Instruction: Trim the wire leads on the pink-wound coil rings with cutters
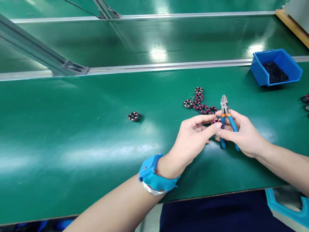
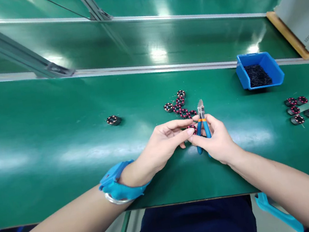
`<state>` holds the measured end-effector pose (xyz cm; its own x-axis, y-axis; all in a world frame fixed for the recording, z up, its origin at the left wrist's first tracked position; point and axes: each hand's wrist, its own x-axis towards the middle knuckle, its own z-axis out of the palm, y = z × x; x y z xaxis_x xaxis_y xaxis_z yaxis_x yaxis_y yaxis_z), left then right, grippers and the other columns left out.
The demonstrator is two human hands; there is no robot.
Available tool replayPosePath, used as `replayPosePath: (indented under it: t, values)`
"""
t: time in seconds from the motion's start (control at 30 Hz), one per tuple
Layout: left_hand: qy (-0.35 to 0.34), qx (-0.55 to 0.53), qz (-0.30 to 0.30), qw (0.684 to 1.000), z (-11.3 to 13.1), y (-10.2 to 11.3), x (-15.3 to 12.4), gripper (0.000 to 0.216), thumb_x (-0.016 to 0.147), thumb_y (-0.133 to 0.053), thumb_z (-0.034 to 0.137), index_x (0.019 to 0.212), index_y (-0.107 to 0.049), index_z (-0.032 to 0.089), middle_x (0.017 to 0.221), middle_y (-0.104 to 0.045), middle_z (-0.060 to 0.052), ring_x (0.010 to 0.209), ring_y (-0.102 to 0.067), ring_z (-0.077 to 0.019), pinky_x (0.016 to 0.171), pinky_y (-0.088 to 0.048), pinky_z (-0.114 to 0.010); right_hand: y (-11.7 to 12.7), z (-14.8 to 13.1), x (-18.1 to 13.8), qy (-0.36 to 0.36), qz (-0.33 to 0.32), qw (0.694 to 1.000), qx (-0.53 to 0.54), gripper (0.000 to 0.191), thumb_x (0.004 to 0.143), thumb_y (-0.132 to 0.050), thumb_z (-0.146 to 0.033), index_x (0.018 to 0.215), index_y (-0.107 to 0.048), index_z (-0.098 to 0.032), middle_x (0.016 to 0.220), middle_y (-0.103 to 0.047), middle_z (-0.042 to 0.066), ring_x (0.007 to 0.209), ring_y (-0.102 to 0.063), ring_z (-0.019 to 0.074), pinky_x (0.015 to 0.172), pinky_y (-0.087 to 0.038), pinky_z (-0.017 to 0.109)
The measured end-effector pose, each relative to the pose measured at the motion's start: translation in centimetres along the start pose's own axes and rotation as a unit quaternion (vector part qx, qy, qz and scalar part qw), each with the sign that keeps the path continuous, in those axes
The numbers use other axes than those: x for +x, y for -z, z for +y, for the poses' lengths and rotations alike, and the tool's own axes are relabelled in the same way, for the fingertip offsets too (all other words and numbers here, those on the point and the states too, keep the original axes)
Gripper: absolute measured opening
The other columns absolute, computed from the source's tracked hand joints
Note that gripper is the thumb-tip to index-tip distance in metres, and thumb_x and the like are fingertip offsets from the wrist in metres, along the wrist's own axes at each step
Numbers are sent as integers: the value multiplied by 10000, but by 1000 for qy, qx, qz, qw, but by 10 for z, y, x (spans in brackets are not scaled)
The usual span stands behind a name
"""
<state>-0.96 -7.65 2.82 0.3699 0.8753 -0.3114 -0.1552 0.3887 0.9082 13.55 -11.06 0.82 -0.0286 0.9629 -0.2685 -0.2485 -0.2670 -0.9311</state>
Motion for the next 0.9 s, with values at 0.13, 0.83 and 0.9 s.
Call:
replayPosePath:
  t: [0.13, 0.83, 0.9]
  values:
    - [22, -8, -9, 1000, -3, 1, 2, 215, 643, -794, 217, 812, -726, 103, 692, -711, -36, 553, -616, -89, 540, -511, -194, 0, 0, 0, -7, -4, 1000, 3, 630, 514, -884, -241, 1038, -535, -218, 868, -651, -20, 748, -633, 133, 725, -527, 289]
    - [113, 107, -163, 974, 8, 40, -3, 184, 711, -678, 181, 878, -652, 109, 776, -698, -59, 553, -661, -115, 400, -472, -148, 50, -50, -12, -154, -307, 905, -251, 324, 869, -621, -444, 1028, -648, -163, 856, -621, 51, 709, -578, 136, 617, -522, 255]
    - [112, 115, -170, 972, 7, 40, -3, 181, 717, -664, 175, 885, -653, 110, 769, -686, -47, 541, -658, -108, 383, -456, -134, 51, -49, -13, -153, -312, 898, -270, 333, 878, -607, -448, 1060, -639, -171, 865, -617, 53, 723, -579, 141, 624, -520, 256]
